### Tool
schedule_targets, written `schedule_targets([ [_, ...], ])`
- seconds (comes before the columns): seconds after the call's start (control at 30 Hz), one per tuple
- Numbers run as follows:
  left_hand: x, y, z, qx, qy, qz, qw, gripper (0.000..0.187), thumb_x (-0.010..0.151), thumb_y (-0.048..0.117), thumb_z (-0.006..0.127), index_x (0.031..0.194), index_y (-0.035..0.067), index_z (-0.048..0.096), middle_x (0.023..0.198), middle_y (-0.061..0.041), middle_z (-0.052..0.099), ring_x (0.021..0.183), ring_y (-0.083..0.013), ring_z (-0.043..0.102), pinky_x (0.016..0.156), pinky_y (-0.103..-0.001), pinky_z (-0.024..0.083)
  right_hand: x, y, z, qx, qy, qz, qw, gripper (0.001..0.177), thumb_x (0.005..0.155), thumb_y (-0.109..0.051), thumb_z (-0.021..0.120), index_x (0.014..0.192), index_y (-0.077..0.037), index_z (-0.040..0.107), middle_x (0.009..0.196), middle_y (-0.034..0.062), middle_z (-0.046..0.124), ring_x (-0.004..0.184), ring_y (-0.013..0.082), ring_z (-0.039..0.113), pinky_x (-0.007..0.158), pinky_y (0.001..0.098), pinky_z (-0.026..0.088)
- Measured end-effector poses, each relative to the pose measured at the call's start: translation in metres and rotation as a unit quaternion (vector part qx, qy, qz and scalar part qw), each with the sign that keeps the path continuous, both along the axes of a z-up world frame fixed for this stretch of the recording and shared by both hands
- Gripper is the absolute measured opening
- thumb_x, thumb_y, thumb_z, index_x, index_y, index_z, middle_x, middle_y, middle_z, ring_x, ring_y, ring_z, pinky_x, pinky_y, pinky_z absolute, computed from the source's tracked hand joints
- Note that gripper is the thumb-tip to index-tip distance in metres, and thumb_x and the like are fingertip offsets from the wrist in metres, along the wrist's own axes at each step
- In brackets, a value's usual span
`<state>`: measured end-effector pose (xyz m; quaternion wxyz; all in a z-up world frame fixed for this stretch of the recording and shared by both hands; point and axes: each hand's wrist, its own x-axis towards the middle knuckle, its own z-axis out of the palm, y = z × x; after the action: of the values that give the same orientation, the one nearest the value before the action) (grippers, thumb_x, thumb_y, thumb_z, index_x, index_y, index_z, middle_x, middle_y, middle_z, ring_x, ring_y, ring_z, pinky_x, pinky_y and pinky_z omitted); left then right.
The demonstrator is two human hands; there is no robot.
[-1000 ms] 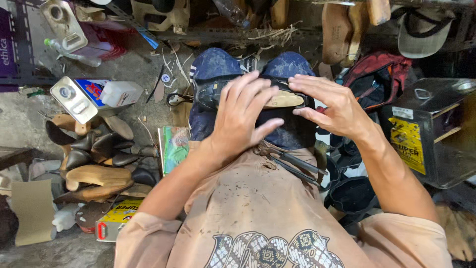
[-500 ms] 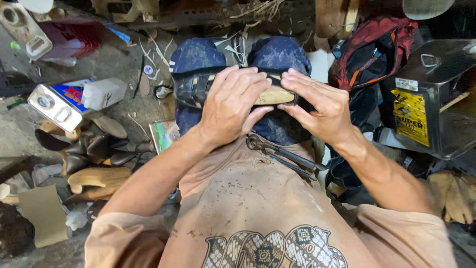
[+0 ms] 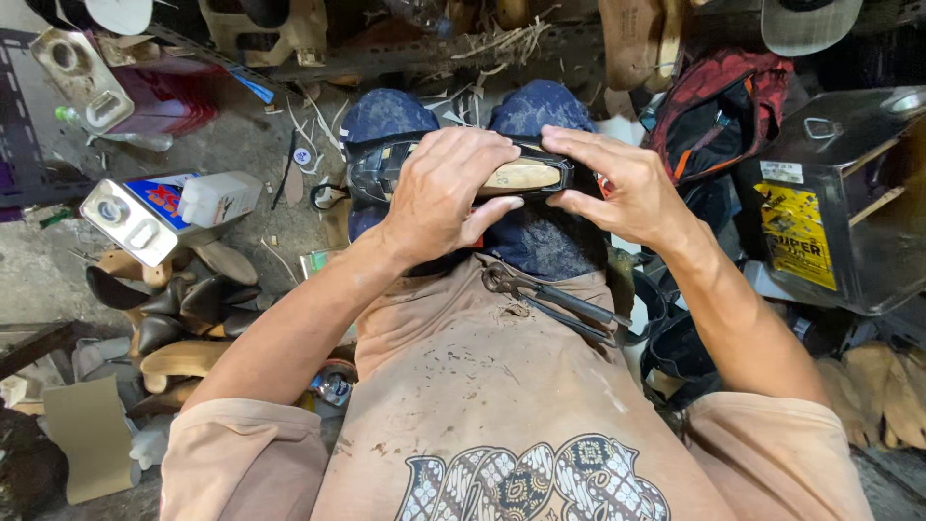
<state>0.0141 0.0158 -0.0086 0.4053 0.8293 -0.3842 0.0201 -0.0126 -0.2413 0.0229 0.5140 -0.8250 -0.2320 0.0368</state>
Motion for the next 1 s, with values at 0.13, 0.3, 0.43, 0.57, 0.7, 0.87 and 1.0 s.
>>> schedule_targets([
  [0.13, -0.002, -0.001, 0.012, 0.022, -0.001, 0.000, 1.000, 0.063, 0.084, 0.036, 0.086, 0.134, 0.008, 0.061, 0.131, -0.014, 0.064, 0.127, -0.0344, 0.060, 0.109, -0.052, 0.042, 0.006, 0.001, 0.002, -0.002, -0.022, 0.018, 1.000, 0.045, 0.088, -0.009, 0.082, 0.126, 0.008, 0.066, 0.126, 0.0304, 0.068, 0.121, 0.0515, 0.063, 0.097, 0.0599, 0.051],
  [0.3, -0.006, -0.005, 0.004, 0.044, -0.004, 0.014, 0.999, 0.065, 0.079, 0.030, 0.091, 0.132, 0.008, 0.062, 0.129, -0.012, 0.066, 0.125, -0.0310, 0.062, 0.111, -0.050, 0.043, 0.008, 0.004, -0.002, -0.030, -0.055, 0.012, 0.998, 0.048, 0.085, -0.013, 0.088, 0.124, 0.007, 0.069, 0.124, 0.0273, 0.070, 0.118, 0.0482, 0.066, 0.096, 0.0574, 0.053],
  [0.43, 0.000, -0.002, 0.005, 0.036, 0.007, 0.002, 0.999, 0.050, 0.091, 0.034, 0.080, 0.133, 0.012, 0.063, 0.132, -0.008, 0.065, 0.127, -0.0289, 0.061, 0.112, -0.050, 0.041, 0.002, 0.005, -0.013, -0.023, -0.066, -0.017, 0.997, 0.045, 0.085, -0.017, 0.088, 0.120, 0.005, 0.072, 0.120, 0.0244, 0.073, 0.112, 0.0457, 0.070, 0.092, 0.0560, 0.056],
  [0.57, 0.005, 0.000, 0.013, 0.025, 0.035, -0.011, 0.999, 0.046, 0.094, 0.030, 0.073, 0.135, 0.012, 0.062, 0.133, -0.009, 0.065, 0.130, -0.0305, 0.059, 0.113, -0.052, 0.039, -0.005, 0.011, -0.023, -0.022, -0.081, -0.068, 0.994, 0.044, 0.086, -0.021, 0.088, 0.119, 0.005, 0.073, 0.120, 0.0253, 0.074, 0.109, 0.0456, 0.071, 0.090, 0.0548, 0.057],
  [0.7, 0.016, 0.007, 0.027, 0.045, 0.010, -0.052, 0.998, 0.059, 0.080, 0.021, 0.079, 0.134, 0.007, 0.061, 0.135, -0.015, 0.065, 0.127, -0.0363, 0.062, 0.109, -0.055, 0.044, -0.017, 0.023, -0.021, -0.064, -0.095, -0.100, 0.988, 0.047, 0.095, -0.013, 0.084, 0.129, 0.009, 0.061, 0.130, 0.0317, 0.066, 0.121, 0.0434, 0.068, 0.109, 0.0489, 0.053],
  [0.87, 0.014, 0.008, 0.022, 0.027, 0.014, -0.043, 0.999, 0.053, 0.090, 0.035, 0.078, 0.132, 0.009, 0.060, 0.133, -0.013, 0.067, 0.126, -0.0326, 0.064, 0.110, -0.052, 0.043, -0.020, 0.025, -0.014, -0.073, -0.073, -0.104, 0.989, 0.049, 0.091, -0.010, 0.086, 0.129, 0.007, 0.062, 0.133, 0.0290, 0.065, 0.124, 0.0415, 0.067, 0.111, 0.0496, 0.052],
  [1.0, 0.005, 0.000, 0.006, -0.021, 0.031, -0.026, 0.999, 0.038, 0.100, 0.040, 0.067, 0.127, 0.014, 0.066, 0.126, -0.007, 0.069, 0.125, -0.0287, 0.064, 0.110, -0.049, 0.041, -0.016, 0.023, -0.013, -0.028, -0.092, -0.106, 0.990, 0.050, 0.085, -0.020, 0.090, 0.122, 0.006, 0.069, 0.124, 0.0275, 0.071, 0.111, 0.0489, 0.069, 0.093, 0.0584, 0.054],
])
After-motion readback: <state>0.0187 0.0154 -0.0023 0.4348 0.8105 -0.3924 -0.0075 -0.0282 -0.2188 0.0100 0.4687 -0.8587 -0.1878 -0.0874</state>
